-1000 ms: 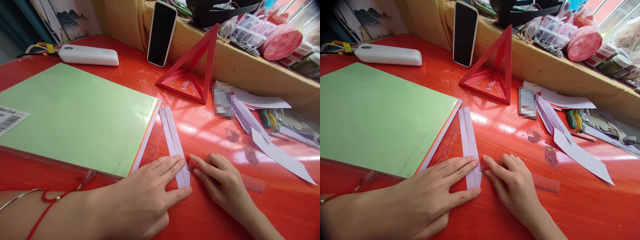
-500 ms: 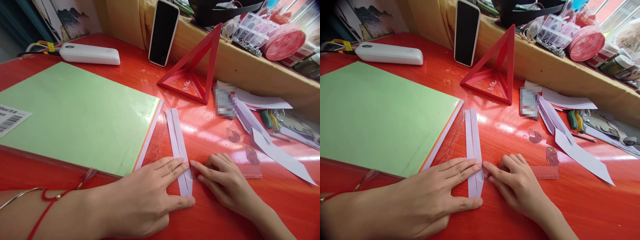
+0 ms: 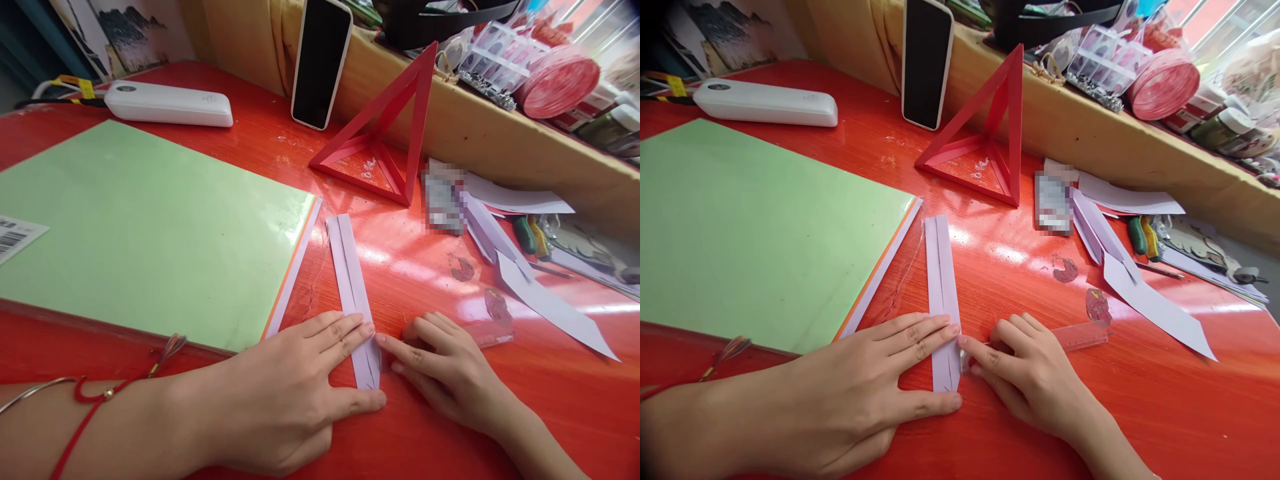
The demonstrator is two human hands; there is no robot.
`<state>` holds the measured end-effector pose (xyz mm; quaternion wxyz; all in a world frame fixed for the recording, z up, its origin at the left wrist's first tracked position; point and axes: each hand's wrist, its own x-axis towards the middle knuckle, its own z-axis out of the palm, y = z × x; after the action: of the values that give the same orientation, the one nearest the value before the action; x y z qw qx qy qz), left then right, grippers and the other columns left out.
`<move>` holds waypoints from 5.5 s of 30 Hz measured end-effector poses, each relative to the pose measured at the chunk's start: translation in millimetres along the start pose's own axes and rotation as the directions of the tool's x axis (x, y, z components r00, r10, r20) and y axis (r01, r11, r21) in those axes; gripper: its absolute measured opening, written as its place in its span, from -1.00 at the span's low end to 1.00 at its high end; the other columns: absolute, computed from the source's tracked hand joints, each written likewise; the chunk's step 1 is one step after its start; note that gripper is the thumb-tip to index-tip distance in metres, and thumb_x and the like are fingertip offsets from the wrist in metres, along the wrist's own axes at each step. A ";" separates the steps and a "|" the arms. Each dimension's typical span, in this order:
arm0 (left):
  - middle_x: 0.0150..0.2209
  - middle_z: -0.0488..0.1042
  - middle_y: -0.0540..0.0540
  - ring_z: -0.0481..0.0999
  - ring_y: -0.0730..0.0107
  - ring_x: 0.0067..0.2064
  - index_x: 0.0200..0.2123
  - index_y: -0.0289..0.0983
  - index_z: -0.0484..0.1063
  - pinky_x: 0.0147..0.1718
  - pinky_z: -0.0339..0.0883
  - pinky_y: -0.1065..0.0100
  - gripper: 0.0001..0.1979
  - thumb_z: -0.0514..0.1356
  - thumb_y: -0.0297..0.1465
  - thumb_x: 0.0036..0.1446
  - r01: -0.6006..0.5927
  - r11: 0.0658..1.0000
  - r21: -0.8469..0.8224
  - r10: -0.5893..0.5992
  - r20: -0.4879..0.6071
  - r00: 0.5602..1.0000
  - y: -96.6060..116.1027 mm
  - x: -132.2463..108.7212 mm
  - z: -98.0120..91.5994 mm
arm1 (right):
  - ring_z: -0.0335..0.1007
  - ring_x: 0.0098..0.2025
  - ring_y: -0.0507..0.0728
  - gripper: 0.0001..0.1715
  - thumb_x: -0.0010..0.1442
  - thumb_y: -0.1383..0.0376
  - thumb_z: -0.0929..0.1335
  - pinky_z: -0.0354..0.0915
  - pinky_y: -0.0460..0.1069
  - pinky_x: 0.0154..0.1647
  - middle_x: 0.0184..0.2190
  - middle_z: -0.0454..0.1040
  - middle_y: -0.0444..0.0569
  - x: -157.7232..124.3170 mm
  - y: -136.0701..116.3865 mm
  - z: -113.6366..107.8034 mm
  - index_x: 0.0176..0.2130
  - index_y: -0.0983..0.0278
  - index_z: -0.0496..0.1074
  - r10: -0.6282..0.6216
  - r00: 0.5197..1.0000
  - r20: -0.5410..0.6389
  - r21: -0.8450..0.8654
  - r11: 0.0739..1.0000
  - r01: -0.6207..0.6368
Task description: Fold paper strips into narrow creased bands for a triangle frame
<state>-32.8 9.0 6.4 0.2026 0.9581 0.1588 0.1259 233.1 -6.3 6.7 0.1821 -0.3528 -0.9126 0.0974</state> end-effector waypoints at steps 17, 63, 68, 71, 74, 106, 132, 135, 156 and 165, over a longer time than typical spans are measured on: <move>0.31 0.22 -0.30 0.20 -0.08 0.33 0.20 -0.10 0.39 0.23 0.15 0.02 -0.55 0.18 -0.37 0.23 -0.034 0.999 0.014 0.034 -0.011 0.999 -1.8 -0.1 -2.0 | 0.15 -0.50 0.06 -0.71 0.41 0.36 0.22 0.15 -0.03 -0.49 -0.50 0.38 -0.09 4.4 -12.9 -6.1 -0.02 0.31 0.49 -0.122 0.992 0.046 -0.019 0.992 0.122; -0.30 0.48 -0.16 0.40 0.27 -0.24 -0.34 -0.38 0.48 -0.19 0.31 0.27 -0.62 -0.09 -0.57 0.41 -0.153 0.985 -0.080 0.148 -0.068 0.987 -29.5 10.1 -24.4 | 0.12 -0.43 0.10 -0.69 0.41 0.40 0.24 0.07 0.00 -0.43 -0.46 0.31 -0.08 6.5 -28.6 -15.4 0.03 0.24 0.49 -0.103 0.986 0.128 -0.019 0.994 0.106; -0.27 0.48 -0.16 0.42 0.24 -0.20 -0.31 -0.39 0.49 -0.16 0.32 0.25 -0.77 0.06 -0.53 0.35 -0.170 0.979 -0.114 0.162 -0.076 0.984 -30.1 10.9 -25.2 | 0.10 -0.41 0.11 -0.69 0.38 0.42 0.26 0.07 0.00 -0.42 -0.44 0.31 -0.07 5.0 -27.9 -14.4 0.04 0.25 0.48 -0.096 0.987 0.130 0.003 0.995 0.097; -0.29 0.50 -0.15 0.43 0.27 -0.22 -0.32 -0.37 0.49 -0.17 0.33 0.28 -0.71 0.01 -0.55 0.38 -0.166 0.982 -0.092 0.156 -0.107 0.982 -30.8 12.4 -25.3 | 0.10 -0.41 0.11 -0.68 0.37 0.43 0.27 0.08 0.00 -0.41 -0.43 0.32 -0.06 4.7 -28.2 -14.7 0.03 0.25 0.49 -0.095 0.986 0.136 0.017 0.995 0.094; -0.30 0.50 -0.15 0.43 0.28 -0.22 -0.35 -0.36 0.48 -0.18 0.33 0.28 -0.67 -0.02 -0.56 0.38 -0.169 0.984 -0.055 0.162 -0.115 0.980 -29.9 13.2 -24.4 | 0.11 -0.40 0.11 -0.67 0.37 0.43 0.26 0.09 0.00 -0.40 -0.43 0.33 -0.05 5.1 -28.7 -14.9 0.03 0.23 0.50 -0.094 0.986 0.138 0.030 0.995 0.090; -0.34 0.51 -0.14 0.41 0.25 -0.27 -0.34 -0.40 0.53 -0.17 0.31 0.16 -0.68 0.01 -0.67 0.31 -0.070 0.977 0.200 0.132 -0.317 0.939 -14.5 10.8 -8.6 | 0.40 -0.20 0.15 -0.66 0.41 0.36 0.20 0.44 0.04 -0.25 -0.12 0.45 0.05 13.8 -48.6 -18.8 0.12 0.23 0.36 0.192 0.953 0.236 0.118 0.967 -0.224; -0.06 0.60 -0.20 0.60 0.11 -0.06 -0.06 -0.43 0.56 0.00 0.47 0.19 -0.64 0.03 -0.63 0.19 -0.056 0.798 0.600 0.221 -0.204 0.954 29.0 -3.8 12.2 | 0.47 -0.28 0.05 -0.76 0.27 0.51 0.27 0.43 -0.06 -0.29 -0.31 0.52 -0.07 31.4 -37.3 15.1 -0.27 0.24 0.46 0.295 0.949 -0.111 0.376 0.896 -0.235; -0.06 0.60 -0.20 0.60 0.13 -0.05 -0.06 -0.42 0.56 -0.01 0.48 0.21 -0.66 0.05 -0.62 0.20 -0.043 0.806 0.590 0.207 -0.214 0.955 28.9 -4.7 15.4 | 0.50 -0.30 0.05 -0.70 0.28 0.54 0.28 0.45 -0.04 -0.29 -0.31 0.57 -0.06 31.3 -34.8 17.8 -0.16 0.22 0.51 0.212 0.964 -0.163 0.376 0.916 -0.138; -0.01 0.58 -0.21 0.55 0.10 -0.01 -0.04 -0.38 0.56 -0.01 0.40 0.15 -0.66 0.09 -0.62 0.20 0.040 0.816 0.577 0.112 -0.226 0.968 37.8 -6.7 14.0 | 0.57 -0.19 0.11 -0.62 0.37 0.50 0.19 0.54 0.01 -0.18 -0.23 0.63 0.02 19.4 -27.4 15.6 0.12 0.32 0.35 -0.073 0.991 -0.111 0.059 0.995 0.080; -0.05 0.59 -0.23 0.55 0.10 -0.04 -0.08 -0.39 0.58 0.02 0.36 0.15 -0.70 0.08 -0.57 0.22 -0.009 0.814 0.580 0.158 -0.206 0.966 33.7 -3.2 7.1 | 0.56 -0.14 0.14 -0.60 0.42 0.45 0.15 0.53 0.02 -0.14 -0.16 0.61 0.06 10.1 -33.5 14.5 0.17 0.30 0.31 -0.015 0.999 -0.047 0.001 1.000 0.015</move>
<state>-25.0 -23.8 13.9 -0.1227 0.9575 0.1705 0.1978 200.0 -24.6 6.4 0.2043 -0.3482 -0.9106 0.0883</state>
